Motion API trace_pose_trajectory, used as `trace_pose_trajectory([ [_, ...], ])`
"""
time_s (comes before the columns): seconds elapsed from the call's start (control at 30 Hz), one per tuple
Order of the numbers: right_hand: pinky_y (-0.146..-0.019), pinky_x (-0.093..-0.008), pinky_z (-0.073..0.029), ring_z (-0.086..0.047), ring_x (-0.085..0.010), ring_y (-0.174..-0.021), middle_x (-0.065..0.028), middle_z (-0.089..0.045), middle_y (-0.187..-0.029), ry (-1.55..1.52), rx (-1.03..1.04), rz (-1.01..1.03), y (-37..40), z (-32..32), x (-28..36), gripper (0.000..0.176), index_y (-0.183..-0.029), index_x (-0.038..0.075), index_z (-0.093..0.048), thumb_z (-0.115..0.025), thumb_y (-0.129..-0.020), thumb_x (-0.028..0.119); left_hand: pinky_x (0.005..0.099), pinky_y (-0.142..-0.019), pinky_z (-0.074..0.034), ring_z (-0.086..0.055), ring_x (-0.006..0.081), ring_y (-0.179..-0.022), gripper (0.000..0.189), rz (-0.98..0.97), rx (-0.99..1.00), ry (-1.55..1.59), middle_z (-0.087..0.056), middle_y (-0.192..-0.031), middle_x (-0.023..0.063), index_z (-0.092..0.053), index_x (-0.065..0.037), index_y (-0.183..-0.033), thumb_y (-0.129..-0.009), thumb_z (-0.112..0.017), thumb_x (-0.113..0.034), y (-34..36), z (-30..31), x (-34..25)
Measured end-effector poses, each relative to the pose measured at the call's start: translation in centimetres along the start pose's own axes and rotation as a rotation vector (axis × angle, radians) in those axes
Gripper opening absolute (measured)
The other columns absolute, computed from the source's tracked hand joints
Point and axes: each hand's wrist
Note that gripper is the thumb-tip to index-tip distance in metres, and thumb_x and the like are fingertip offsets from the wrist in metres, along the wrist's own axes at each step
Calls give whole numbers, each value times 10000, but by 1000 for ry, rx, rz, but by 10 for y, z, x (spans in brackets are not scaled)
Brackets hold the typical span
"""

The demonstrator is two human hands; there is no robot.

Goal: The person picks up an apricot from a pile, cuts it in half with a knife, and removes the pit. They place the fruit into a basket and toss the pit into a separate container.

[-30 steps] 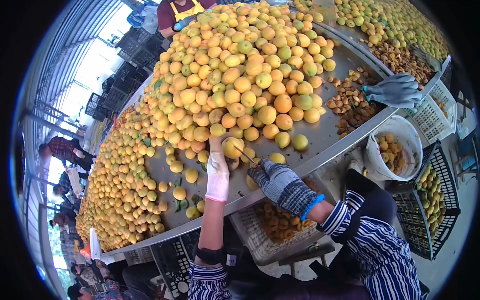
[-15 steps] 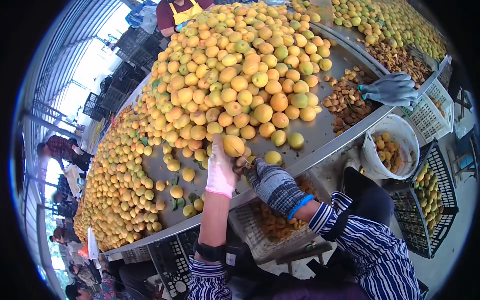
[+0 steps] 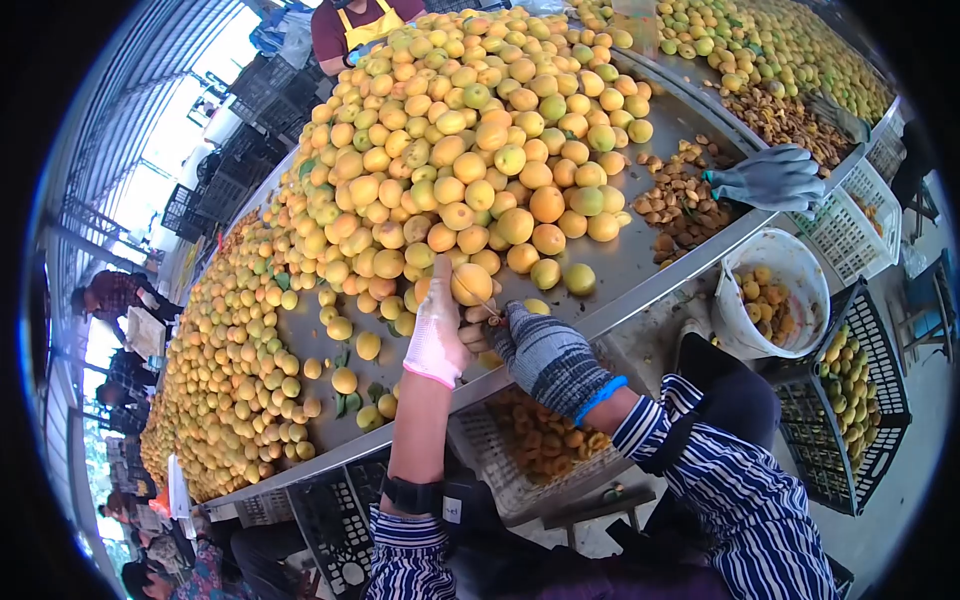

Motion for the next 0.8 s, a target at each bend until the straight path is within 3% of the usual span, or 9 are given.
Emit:
trace_pose_trajectory([
  [0.1,-601,-451,-482,-608,-356,-694,-199,-596,-712,-24,-3,-13,-1,-1,-1,243,-940,32,-493,-479,-911,273,244,-358,-307,-410,126,-403,570,-31,179,10,-515,-606,33,-591,-42,-994,-925,-338,-548,-22,15,18],
  [0.17,-597,-452,-479,-605,-359,-687,-201,-593,-709,-48,-43,-3,-3,-6,-7,239,-938,29,-492,-483,-910,266,289,-487,-416,-508,158,-543,428,-970,-370,-628,-530,-655,25,-580,-4,-927,-956,-397,-390,-44,15,44],
  [0.27,-596,-451,-477,-601,-362,-682,-199,-590,-703,-119,-118,54,-2,-11,-14,237,-938,20,-495,-484,-907,254,299,-631,-454,-559,181,-705,308,-1096,-400,-787,-586,-788,73,-547,46,-1039,-969,-397,-214,-31,5,37],
  [0.47,-621,-455,-480,-603,-366,-694,-200,-599,-717,-68,-158,57,-1,-6,-14,254,-970,4,-509,-506,-885,244,262,-789,-444,-536,159,-874,437,-623,-249,-778,-588,-931,155,-485,48,-1183,-973,-412,-327,-18,-1,33],
  [0.57,-626,-460,-481,-603,-374,-686,-206,-608,-727,-98,-163,33,-4,-1,-12,295,-1034,4,-495,-513,-878,254,257,-724,-453,-541,140,-815,468,-884,-232,-511,-578,-823,139,-480,36,-1125,-966,-404,-398,-27,-5,42],
  [0.67,-626,-445,-488,-610,-364,-674,-208,-612,-728,-16,-66,-96,-8,16,-4,429,-1206,9,-433,-515,-878,274,258,-608,-449,-526,122,-693,407,-878,-288,-743,-541,-724,97,-474,6,-1039,-952,-450,-391,2,-20,28],
  [0.7,-585,-440,-478,-604,-355,-638,-198,-602,-698,13,-31,-72,-8,18,-3,500,-1284,25,-361,-524,-875,262,286,-505,-421,-496,128,-581,364,-1320,-156,-554,-507,-680,64,-462,-20,-1002,-928,-512,-373,-10,-28,24],
  [0.73,-544,-436,-467,-598,-345,-601,-189,-593,-668,42,6,-46,-8,20,-1,586,-1362,41,-288,-533,-872,250,286,-505,-421,-496,128,-581,364,-1327,-156,-554,-507,-680,64,-462,-20,-1002,-928,-512,-373,-10,-25,25],
  [0.8,-574,-428,-476,-599,-357,-626,-188,-595,-684,39,69,-74,-9,25,3,674,-1423,76,-177,-537,-876,232,280,-499,-423,-525,122,-597,339,-1000,-234,-635,-529,-726,69,-463,-27,-1015,-912,-551,-338,-2,-16,31],
])
Point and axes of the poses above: each hand's wrist, its own y-axis away from the middle knuckle, its own z-axis out of the back of the hand, x = y × z
